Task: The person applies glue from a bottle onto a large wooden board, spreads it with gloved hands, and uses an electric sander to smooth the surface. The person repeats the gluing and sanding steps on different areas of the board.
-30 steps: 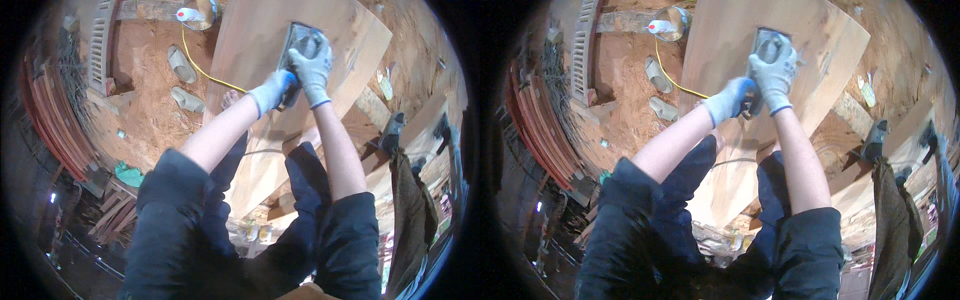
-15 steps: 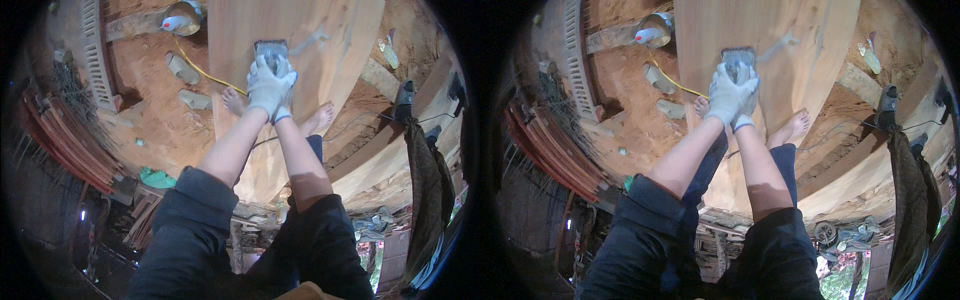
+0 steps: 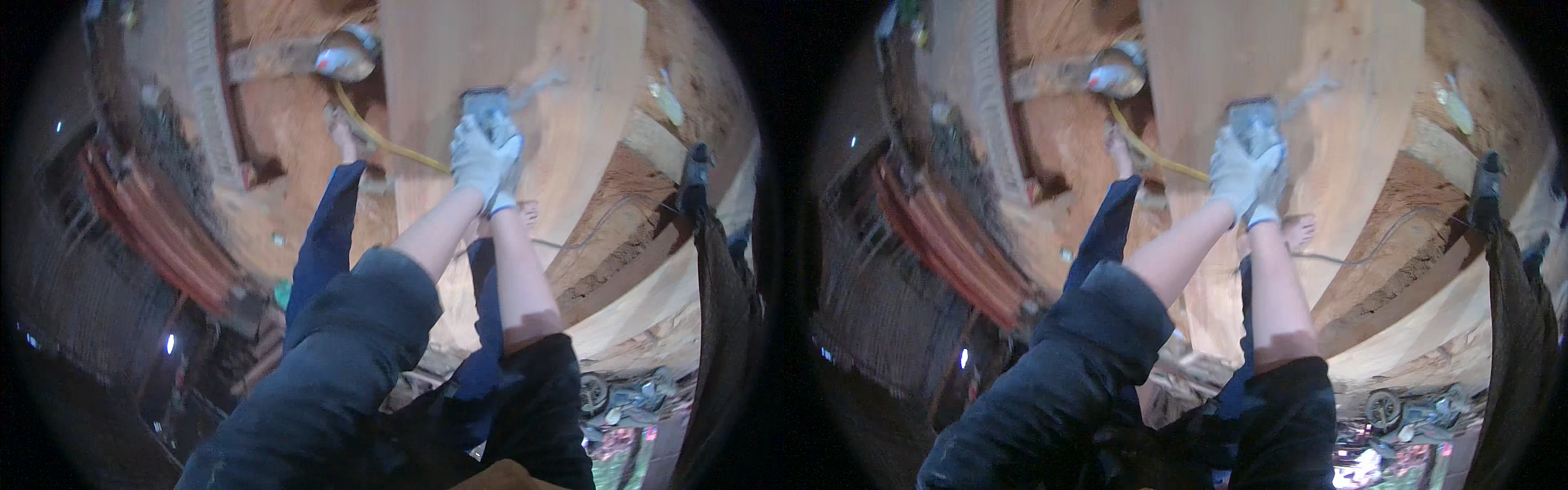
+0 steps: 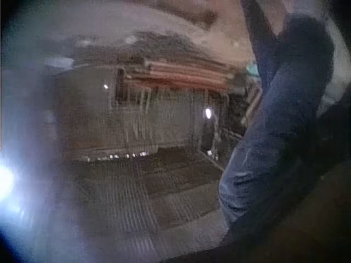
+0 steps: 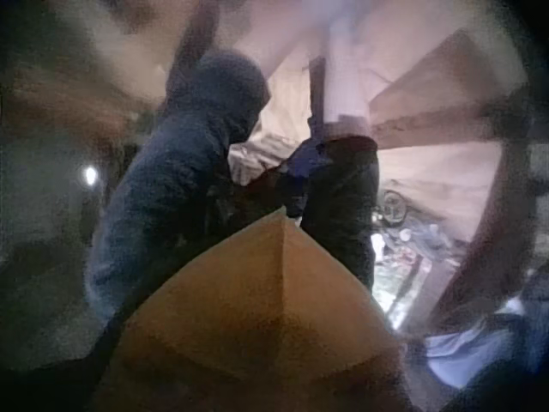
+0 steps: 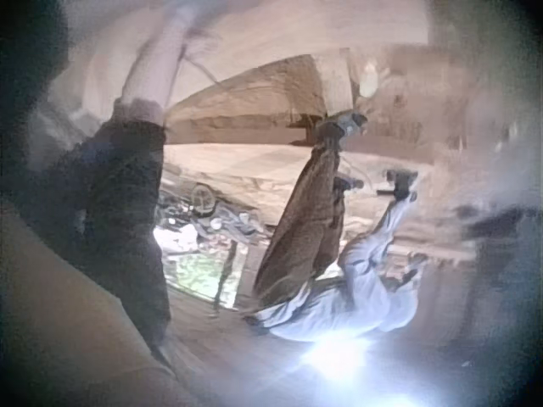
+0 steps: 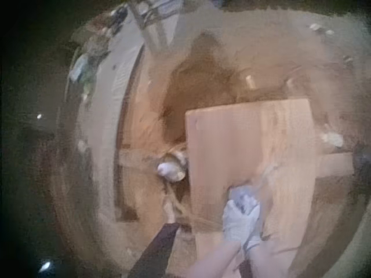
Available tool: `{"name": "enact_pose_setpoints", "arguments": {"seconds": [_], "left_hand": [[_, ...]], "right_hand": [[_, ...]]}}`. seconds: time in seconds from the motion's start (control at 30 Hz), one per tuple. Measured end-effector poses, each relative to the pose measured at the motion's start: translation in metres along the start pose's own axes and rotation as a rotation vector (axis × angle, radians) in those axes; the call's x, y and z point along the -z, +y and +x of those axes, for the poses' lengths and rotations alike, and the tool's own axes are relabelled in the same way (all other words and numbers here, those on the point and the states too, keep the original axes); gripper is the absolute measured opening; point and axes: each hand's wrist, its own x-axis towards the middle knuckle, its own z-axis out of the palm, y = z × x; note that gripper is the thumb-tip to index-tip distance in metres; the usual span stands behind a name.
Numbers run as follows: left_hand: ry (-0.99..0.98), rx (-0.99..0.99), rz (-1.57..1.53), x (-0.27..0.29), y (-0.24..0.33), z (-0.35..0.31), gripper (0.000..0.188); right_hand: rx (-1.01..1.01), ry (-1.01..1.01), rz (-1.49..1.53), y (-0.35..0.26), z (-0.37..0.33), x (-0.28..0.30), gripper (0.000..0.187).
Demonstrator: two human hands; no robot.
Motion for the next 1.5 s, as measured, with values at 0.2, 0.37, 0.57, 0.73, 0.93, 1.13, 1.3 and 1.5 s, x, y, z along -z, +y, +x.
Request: {"name": "enact_pose_setpoints", "arguments": {"seconds": [0.2,0.37,0.57,0.73,0.93,1.13,1.3,1.5], "left_hand": [[0.002,-0.192,0.014,0.013,0.023,0.018,0.089],[-0.231,-0.179,0.032,0.028,0.022,0.03,0.114],[-0.474,-0.097,0.128,0.021,-0.056,0.0,0.12],[-0.516,-0.018,0.105,0.021,-0.077,-0.001,0.128],[-0.413,-0.125,0.007,0.034,-0.022,0.043,0.122],[-0.5,-0.152,0.092,0.019,0.013,0.035,0.114],[-0.544,-0.034,0.116,0.022,-0.031,0.012,0.118],[-0.479,-0.149,0.109,0.019,0.008,0.055,0.122]], "right_hand": [[0.036,0.087,0.034,-0.006,0.022,-0.006,0.054],[0.038,0.172,0.055,-0.004,0.0,-0.023,0.054],[0.071,0.257,-0.152,0.008,-0.056,-0.043,0.054],[0.232,0.253,-0.747,0.008,-0.066,-0.04,0.053],[0.242,0.178,-0.636,-0.025,-0.01,-0.037,0.053],[-0.171,0.148,0.586,-0.045,-0.002,-0.012,0.055],[0.068,0.166,-0.401,-0.021,-0.038,-0.021,0.05],[0.17,0.105,-0.544,-0.05,0.013,-0.02,0.04]]}}
